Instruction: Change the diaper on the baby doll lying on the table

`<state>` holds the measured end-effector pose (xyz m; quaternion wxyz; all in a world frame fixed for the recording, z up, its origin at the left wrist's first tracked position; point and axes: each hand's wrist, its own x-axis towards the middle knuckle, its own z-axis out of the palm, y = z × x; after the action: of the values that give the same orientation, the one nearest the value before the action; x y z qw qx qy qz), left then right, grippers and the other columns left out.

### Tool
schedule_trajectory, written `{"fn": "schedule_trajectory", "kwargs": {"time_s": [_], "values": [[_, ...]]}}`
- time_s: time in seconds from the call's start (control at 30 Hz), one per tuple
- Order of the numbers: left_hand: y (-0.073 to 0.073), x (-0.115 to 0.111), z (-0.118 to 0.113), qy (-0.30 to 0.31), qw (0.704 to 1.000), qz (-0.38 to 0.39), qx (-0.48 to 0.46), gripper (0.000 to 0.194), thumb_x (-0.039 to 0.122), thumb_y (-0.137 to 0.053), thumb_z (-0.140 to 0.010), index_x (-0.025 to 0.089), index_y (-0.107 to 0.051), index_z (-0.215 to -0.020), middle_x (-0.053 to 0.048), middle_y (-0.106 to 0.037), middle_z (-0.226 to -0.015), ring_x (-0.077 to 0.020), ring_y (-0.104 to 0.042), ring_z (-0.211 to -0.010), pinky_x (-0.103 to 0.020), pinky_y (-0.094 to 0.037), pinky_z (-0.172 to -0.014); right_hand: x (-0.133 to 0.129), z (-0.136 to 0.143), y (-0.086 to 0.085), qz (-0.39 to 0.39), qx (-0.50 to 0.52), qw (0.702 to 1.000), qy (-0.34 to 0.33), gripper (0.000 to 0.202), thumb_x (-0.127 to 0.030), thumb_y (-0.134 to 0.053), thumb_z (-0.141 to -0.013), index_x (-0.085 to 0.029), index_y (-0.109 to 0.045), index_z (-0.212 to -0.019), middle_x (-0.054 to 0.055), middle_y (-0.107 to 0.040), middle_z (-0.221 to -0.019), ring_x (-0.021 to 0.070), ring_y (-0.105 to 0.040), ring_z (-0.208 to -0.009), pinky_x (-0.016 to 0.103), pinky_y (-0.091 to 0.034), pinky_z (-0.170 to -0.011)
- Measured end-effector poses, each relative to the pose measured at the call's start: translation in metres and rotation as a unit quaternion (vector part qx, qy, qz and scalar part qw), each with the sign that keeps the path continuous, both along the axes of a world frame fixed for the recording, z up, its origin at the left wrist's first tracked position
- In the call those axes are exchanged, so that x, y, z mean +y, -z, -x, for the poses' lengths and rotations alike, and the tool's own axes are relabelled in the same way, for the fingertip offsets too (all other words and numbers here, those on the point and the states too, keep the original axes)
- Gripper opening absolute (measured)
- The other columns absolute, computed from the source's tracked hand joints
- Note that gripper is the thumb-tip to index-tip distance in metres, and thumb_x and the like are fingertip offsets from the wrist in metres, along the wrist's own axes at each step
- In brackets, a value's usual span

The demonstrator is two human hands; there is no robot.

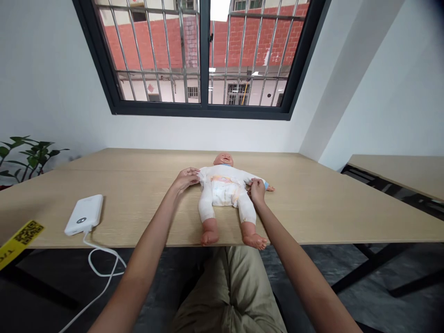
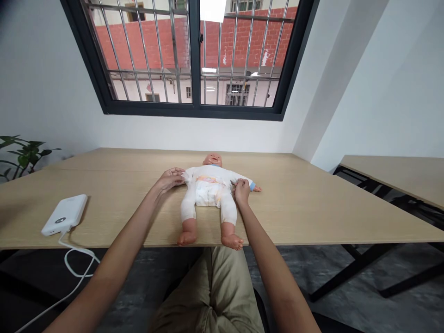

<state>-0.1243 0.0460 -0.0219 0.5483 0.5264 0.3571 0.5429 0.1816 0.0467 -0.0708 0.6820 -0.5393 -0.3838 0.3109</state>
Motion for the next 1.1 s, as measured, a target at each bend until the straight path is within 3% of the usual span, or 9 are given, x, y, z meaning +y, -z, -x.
{"fn": "schedule_trajectory", "kwargs": {"time_s": [0.13, 0.3, 0.53, 0.63, 0.7, 0.8, 0.87, 1.0, 1.1], "values": [[0.007, 0.010, 0.006, -0.093, 0.983, -0.069, 0.145, 0.016, 0.011, -0.066, -0.061, 0.014, -0.066, -0.077, -0.002, -0.066, -0.073, -0.0137, -0.061, -0.070, -0.028, -0.049, -0.073, -0.002, 0.001, -0.001, -0.005, 0.006, 1.000, 0.004, 0.008, -0.028, -0.044, -0.084, -0.021, -0.048, -0.084, -0.005, -0.052, -0.066, 0.0086, -0.042, -0.040, 0.022, -0.032, -0.036], [0.017, 0.020, 0.015, -0.179, 0.889, -0.169, 0.386, 0.019, 0.004, -0.054, -0.064, 0.017, -0.068, -0.064, -0.002, -0.064, -0.072, -0.0188, -0.058, -0.079, -0.032, -0.046, -0.081, -0.001, 0.002, 0.002, -0.012, 0.009, 1.000, 0.005, 0.009, -0.027, -0.043, -0.085, -0.021, -0.049, -0.084, -0.006, -0.052, -0.065, 0.0077, -0.042, -0.039, 0.021, -0.031, -0.036], [0.020, 0.021, 0.024, -0.207, 0.870, -0.214, 0.393, 0.020, 0.003, -0.055, -0.070, 0.018, -0.065, -0.062, -0.004, -0.057, -0.077, -0.0181, -0.056, -0.078, -0.031, -0.047, -0.078, 0.000, -0.003, -0.004, -0.040, -0.013, 0.998, 0.037, 0.012, -0.029, -0.044, -0.083, -0.020, -0.050, -0.084, -0.004, -0.052, -0.067, 0.0095, -0.044, -0.043, 0.023, -0.036, -0.043], [0.017, 0.019, 0.019, -0.221, 0.863, -0.277, 0.361, 0.016, 0.007, -0.059, -0.074, 0.018, -0.069, -0.069, -0.004, -0.053, -0.087, -0.0185, -0.056, -0.088, -0.033, -0.047, -0.085, -0.006, 0.004, -0.016, -0.116, -0.091, 0.986, 0.074, 0.016, -0.034, -0.047, -0.083, -0.019, -0.053, -0.085, 0.000, -0.059, -0.074, 0.0123, -0.052, -0.057, 0.026, -0.043, -0.057], [0.015, 0.017, 0.014, -0.224, 0.857, -0.310, 0.346, 0.012, 0.011, -0.062, -0.076, 0.019, -0.070, -0.072, -0.004, -0.050, -0.094, -0.0193, -0.055, -0.097, -0.034, -0.045, -0.092, -0.011, 0.020, -0.030, -0.164, -0.179, 0.969, 0.033, 0.019, -0.034, -0.048, -0.084, -0.018, -0.058, -0.089, 0.004, -0.064, -0.084, 0.0151, -0.058, -0.070, 0.027, -0.046, -0.067], [0.013, 0.014, 0.005, -0.211, 0.854, -0.333, 0.338, 0.012, 0.013, -0.061, -0.080, 0.019, -0.070, -0.074, -0.005, -0.048, -0.103, -0.0192, -0.055, -0.103, -0.035, -0.042, -0.098, -0.015, 0.059, -0.054, -0.192, -0.353, 0.904, -0.146, 0.021, -0.029, -0.050, -0.085, -0.018, -0.066, -0.092, 0.007, -0.069, -0.096, 0.0181, -0.062, -0.087, 0.031, -0.047, -0.081], [0.012, 0.012, 0.001, -0.208, 0.858, -0.331, 0.334, 0.013, 0.015, -0.061, -0.082, 0.020, -0.070, -0.075, -0.005, -0.047, -0.107, -0.0190, -0.055, -0.103, -0.036, -0.042, -0.099, -0.015, 0.087, -0.069, -0.158, -0.491, 0.824, -0.233, 0.023, -0.025, -0.051, -0.085, -0.020, -0.069, -0.099, 0.007, -0.070, -0.105, 0.0217, -0.062, -0.099, 0.035, -0.045, -0.089], [0.012, 0.010, -0.005, -0.220, 0.859, -0.328, 0.325, 0.014, 0.013, -0.061, -0.081, 0.019, -0.070, -0.074, -0.006, -0.046, -0.108, -0.0210, -0.051, -0.112, -0.035, -0.042, -0.100, -0.012, 0.125, -0.078, -0.042, -0.702, 0.665, -0.252, 0.030, -0.020, -0.045, -0.090, -0.018, -0.069, -0.108, 0.013, -0.064, -0.123, 0.0315, -0.052, -0.118, 0.052, -0.034, -0.102], [0.014, 0.009, -0.012, -0.220, 0.852, -0.336, 0.335, 0.016, 0.009, -0.060, -0.080, 0.020, -0.070, -0.074, -0.005, -0.046, -0.107, -0.0196, -0.052, -0.107, -0.034, -0.042, -0.100, -0.011, 0.135, -0.070, 0.008, -0.747, 0.614, -0.254, 0.035, -0.022, -0.038, -0.094, -0.016, -0.065, -0.116, 0.015, -0.059, -0.128, 0.0322, -0.045, -0.124, 0.058, -0.022, -0.109]]}}
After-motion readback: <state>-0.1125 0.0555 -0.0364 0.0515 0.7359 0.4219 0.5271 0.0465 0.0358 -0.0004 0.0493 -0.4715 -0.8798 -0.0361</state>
